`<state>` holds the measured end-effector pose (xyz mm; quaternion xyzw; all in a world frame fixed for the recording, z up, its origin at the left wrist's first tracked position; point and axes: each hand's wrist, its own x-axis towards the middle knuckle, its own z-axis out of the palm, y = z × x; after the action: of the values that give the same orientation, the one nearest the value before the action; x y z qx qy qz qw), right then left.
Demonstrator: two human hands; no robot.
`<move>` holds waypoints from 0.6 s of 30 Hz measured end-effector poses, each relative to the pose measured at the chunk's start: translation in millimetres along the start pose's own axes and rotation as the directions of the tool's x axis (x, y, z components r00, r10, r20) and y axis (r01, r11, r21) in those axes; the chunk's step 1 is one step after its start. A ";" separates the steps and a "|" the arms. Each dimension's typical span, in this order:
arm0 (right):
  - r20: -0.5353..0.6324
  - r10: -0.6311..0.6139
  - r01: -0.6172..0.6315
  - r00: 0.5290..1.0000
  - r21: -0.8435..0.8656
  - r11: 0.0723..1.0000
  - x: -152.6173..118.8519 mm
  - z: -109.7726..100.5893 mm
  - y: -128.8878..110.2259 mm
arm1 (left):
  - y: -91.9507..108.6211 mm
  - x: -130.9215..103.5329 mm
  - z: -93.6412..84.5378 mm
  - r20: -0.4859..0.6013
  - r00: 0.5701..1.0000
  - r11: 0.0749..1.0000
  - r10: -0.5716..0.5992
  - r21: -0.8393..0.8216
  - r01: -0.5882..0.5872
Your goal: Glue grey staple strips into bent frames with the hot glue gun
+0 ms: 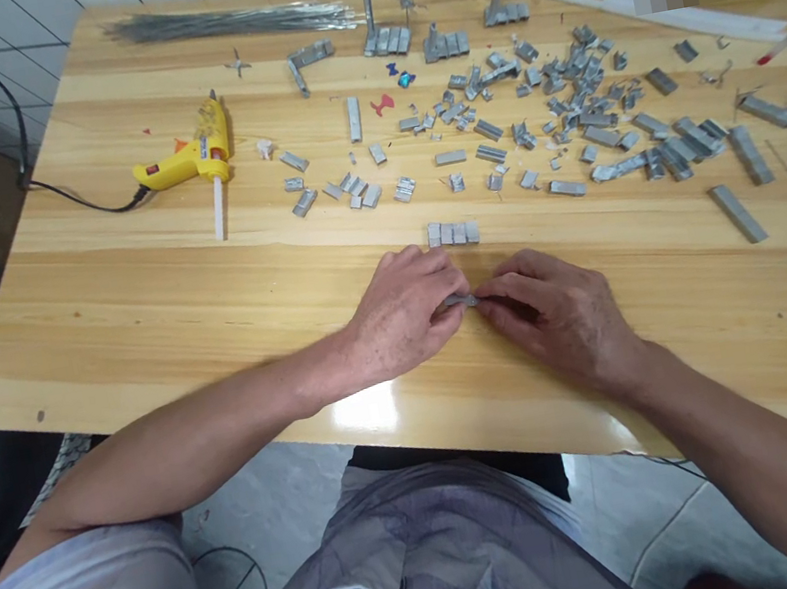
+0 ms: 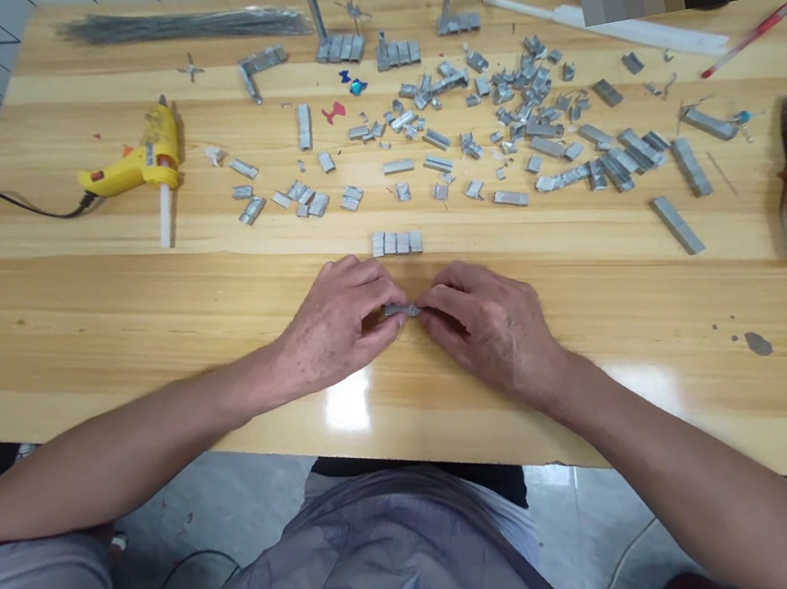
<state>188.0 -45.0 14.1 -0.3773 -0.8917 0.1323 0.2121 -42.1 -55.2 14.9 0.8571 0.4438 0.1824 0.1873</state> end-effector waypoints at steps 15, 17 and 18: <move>0.007 0.006 -0.006 1.000 -0.021 1.000 0.6 -1.0 -0.8 | -1.3 -0.5 1.4 -0.008 1.000 1.000 -0.003 -0.010 0.003; -0.001 -0.002 0.002 1.000 -0.020 1.000 0.8 -0.6 -0.7 | -1.6 -0.9 1.8 -0.010 1.000 1.000 -0.003 -0.012 0.003; -0.004 -0.007 0.007 1.000 -0.019 1.000 0.8 -0.4 -0.6 | -1.7 -1.0 2.1 -0.009 1.000 1.000 -0.005 -0.012 0.005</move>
<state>187.3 -44.7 14.9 -0.3766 -0.8937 0.1225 0.2109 -42.8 -55.5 12.1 0.8540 0.4456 0.1885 0.1911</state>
